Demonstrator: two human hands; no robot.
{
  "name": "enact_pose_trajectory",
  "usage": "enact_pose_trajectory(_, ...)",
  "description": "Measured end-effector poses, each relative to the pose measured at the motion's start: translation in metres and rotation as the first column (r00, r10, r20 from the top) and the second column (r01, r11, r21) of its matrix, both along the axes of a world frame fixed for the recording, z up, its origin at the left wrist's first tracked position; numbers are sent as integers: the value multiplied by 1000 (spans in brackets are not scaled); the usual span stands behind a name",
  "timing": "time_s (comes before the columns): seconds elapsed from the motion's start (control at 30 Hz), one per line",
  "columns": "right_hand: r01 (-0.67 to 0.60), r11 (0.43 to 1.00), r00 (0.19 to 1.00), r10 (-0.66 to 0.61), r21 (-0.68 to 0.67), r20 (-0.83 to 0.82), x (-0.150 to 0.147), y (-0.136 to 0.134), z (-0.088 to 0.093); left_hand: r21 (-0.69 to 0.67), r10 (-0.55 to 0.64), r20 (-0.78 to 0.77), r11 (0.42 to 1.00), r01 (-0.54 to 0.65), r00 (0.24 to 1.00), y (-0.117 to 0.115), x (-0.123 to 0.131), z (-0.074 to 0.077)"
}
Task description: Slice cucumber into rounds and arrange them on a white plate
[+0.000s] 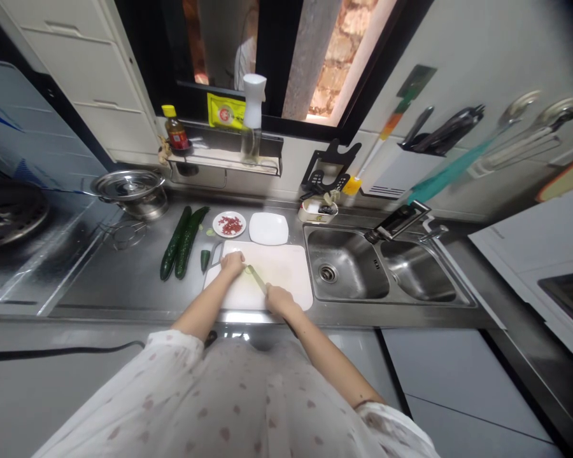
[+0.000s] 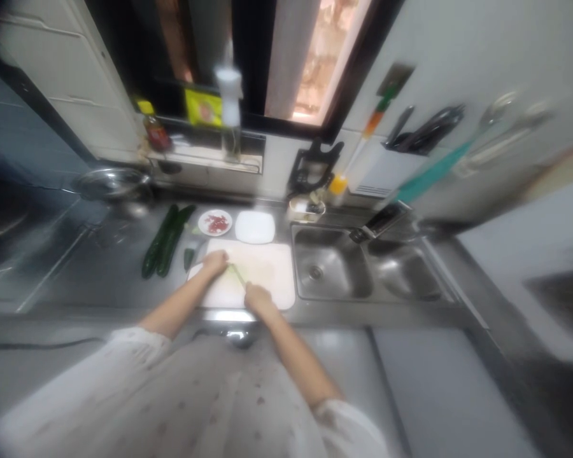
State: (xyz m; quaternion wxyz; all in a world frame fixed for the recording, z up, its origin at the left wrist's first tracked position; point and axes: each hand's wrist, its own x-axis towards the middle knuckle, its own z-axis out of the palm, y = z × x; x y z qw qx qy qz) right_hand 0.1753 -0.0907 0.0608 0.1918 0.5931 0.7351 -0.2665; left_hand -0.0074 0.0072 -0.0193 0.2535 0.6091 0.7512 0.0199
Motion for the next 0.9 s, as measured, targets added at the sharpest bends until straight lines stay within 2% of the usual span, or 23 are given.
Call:
enact_pose_trajectory(0.37,-2,1000,1000,2,-2,-1,-4,-1,4,8,0,-12,1000,0,1000,1,0,-1)
enact_pose_trajectory(0.7,-6,1000,1000,6,-17,-16,11,-14,8,1,-9,-14,1000,9,1000,1,0,1)
enact_pose_trajectory(0.9,9,1000,1000,-9,-7,-10,5,-11,8,-18,-11,-10,1000,11,1000,1,0,3)
